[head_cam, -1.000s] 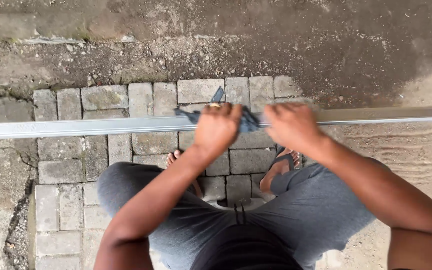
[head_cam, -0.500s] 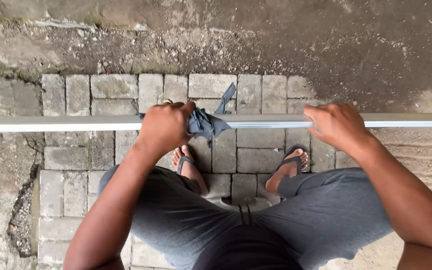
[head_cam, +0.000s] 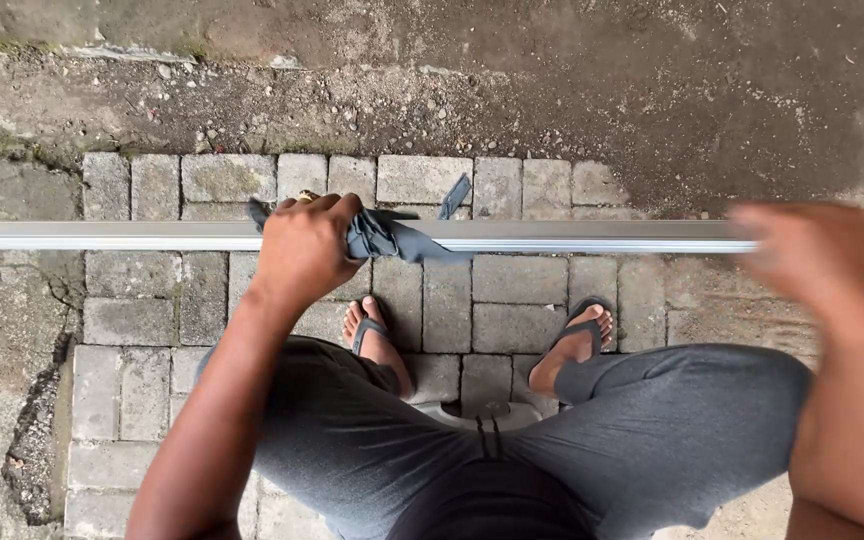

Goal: Cleaning a long metal profile by wiping it thoroughly with a cloth.

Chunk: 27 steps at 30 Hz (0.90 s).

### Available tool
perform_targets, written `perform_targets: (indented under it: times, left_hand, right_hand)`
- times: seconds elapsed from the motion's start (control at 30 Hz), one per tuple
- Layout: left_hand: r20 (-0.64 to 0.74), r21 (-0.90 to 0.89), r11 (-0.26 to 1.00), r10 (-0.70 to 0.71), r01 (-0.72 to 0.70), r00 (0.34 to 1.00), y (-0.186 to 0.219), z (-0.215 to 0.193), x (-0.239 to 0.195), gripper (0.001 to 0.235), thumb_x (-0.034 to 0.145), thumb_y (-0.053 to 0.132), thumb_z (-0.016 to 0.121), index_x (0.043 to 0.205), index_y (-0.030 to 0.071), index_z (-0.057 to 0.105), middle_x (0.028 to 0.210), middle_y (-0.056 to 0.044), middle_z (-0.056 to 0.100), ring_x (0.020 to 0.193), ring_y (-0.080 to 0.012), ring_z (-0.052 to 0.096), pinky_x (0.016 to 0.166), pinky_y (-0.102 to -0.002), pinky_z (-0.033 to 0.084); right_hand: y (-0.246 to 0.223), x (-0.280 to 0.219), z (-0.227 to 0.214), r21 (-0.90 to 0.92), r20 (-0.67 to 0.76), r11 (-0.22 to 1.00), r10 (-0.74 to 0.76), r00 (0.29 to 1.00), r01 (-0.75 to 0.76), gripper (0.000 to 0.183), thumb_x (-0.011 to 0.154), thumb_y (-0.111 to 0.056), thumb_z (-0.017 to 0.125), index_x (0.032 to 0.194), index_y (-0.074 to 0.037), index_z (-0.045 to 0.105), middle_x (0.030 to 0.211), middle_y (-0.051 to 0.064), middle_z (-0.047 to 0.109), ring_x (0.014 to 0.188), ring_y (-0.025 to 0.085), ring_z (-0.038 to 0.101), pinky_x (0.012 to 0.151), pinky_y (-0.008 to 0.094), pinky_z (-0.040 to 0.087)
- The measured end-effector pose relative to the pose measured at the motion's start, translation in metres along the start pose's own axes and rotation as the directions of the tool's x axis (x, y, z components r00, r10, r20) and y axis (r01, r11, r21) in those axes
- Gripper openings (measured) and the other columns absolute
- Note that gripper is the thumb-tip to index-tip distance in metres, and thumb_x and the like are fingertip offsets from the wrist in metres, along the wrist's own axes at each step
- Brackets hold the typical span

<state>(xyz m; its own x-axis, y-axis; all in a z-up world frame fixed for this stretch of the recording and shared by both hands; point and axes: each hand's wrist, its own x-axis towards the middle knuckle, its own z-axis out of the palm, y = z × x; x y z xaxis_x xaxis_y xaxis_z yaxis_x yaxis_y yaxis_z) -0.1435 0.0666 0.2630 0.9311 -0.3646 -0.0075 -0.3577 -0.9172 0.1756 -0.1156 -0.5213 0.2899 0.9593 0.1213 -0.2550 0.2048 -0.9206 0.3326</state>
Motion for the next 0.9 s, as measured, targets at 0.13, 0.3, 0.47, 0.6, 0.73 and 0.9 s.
perform_targets:
  times: [0.13, 0.3, 0.47, 0.6, 0.73, 0.9]
  left_hand:
    - [-0.064, -0.016, 0.996, 0.089, -0.090, 0.994, 0.044, 0.013, 0.022, 0.030, 0.080, 0.018, 0.080, 0.109, 0.016, 0.070, 0.080, -0.002, 0.075, 0.062, -0.0202, 0.066, 0.051, -0.033, 0.058]
    - [-0.103, -0.040, 0.982, 0.180, -0.185, 0.978, 0.117, 0.066, 0.044, 0.029, 0.085, 0.020, 0.070, 0.113, 0.012, 0.066, 0.091, -0.014, 0.074, 0.082, -0.0367, 0.076, 0.077, -0.048, 0.061]
    - [-0.205, 0.029, 0.968, 0.248, -0.248, 0.947, 0.145, 0.089, 0.059, 0.022, 0.084, 0.016, 0.062, 0.105, 0.011, 0.064, 0.081, -0.011, 0.072, 0.071, -0.0334, 0.074, 0.069, -0.046, 0.059]
    - [-0.021, -0.069, 0.980, 0.188, -0.189, 0.982, 0.130, 0.037, 0.051, 0.019, 0.091, 0.012, 0.058, 0.107, 0.007, 0.067, 0.091, -0.016, 0.075, 0.080, -0.0371, 0.076, 0.075, -0.050, 0.060]
    - [-0.074, 0.163, 0.980, 0.126, -0.113, 0.989, 0.064, 0.020, 0.041, 0.024, 0.088, 0.018, 0.062, 0.111, 0.016, 0.070, 0.090, -0.005, 0.076, 0.080, -0.0279, 0.077, 0.071, -0.044, 0.060]
    - [0.019, 0.091, 0.992, 0.088, -0.089, 0.996, 0.024, -0.012, 0.005, 0.056, 0.065, 0.038, 0.086, 0.114, 0.016, 0.068, 0.089, -0.008, 0.076, 0.081, -0.0319, 0.076, 0.078, -0.043, 0.060]
  right_hand:
    - [-0.035, -0.016, -0.058, -0.295, -0.041, 0.955, -0.018, 0.999, 0.005, 0.045, 0.083, -0.050, 0.065, 0.126, -0.040, 0.068, 0.103, -0.011, 0.080, 0.098, 0.015, 0.077, 0.079, 0.031, 0.060]
    - [-0.176, 0.023, 0.026, 0.162, -0.466, 0.848, -0.385, 0.797, 0.504, 0.043, 0.079, -0.038, 0.079, 0.115, -0.019, 0.066, 0.091, 0.008, 0.074, 0.094, 0.031, 0.075, 0.080, 0.048, 0.061]
    - [-0.216, 0.029, 0.002, 0.204, -0.356, 0.763, -0.525, 0.773, 0.613, 0.049, 0.072, -0.012, 0.073, 0.119, -0.001, 0.066, 0.088, 0.017, 0.072, 0.080, 0.034, 0.073, 0.070, 0.046, 0.059]
    - [-0.204, 0.023, -0.056, 0.143, -0.360, 0.802, -0.504, 0.785, 0.580, 0.030, 0.085, -0.008, 0.061, 0.115, -0.008, 0.062, 0.063, 0.007, 0.068, 0.053, 0.024, 0.070, 0.051, 0.039, 0.057]
    - [-0.151, 0.028, -0.040, 0.207, -0.208, 0.838, -0.467, 0.860, 0.505, 0.033, 0.084, -0.007, 0.062, 0.116, -0.011, 0.060, 0.069, 0.010, 0.071, 0.063, 0.029, 0.073, 0.060, 0.042, 0.058]
    - [-0.129, 0.020, -0.079, 0.233, 0.065, 0.903, -0.385, 0.921, 0.361, 0.038, 0.080, -0.006, 0.067, 0.116, -0.015, 0.059, 0.083, 0.015, 0.078, 0.079, 0.034, 0.079, 0.077, 0.045, 0.062]
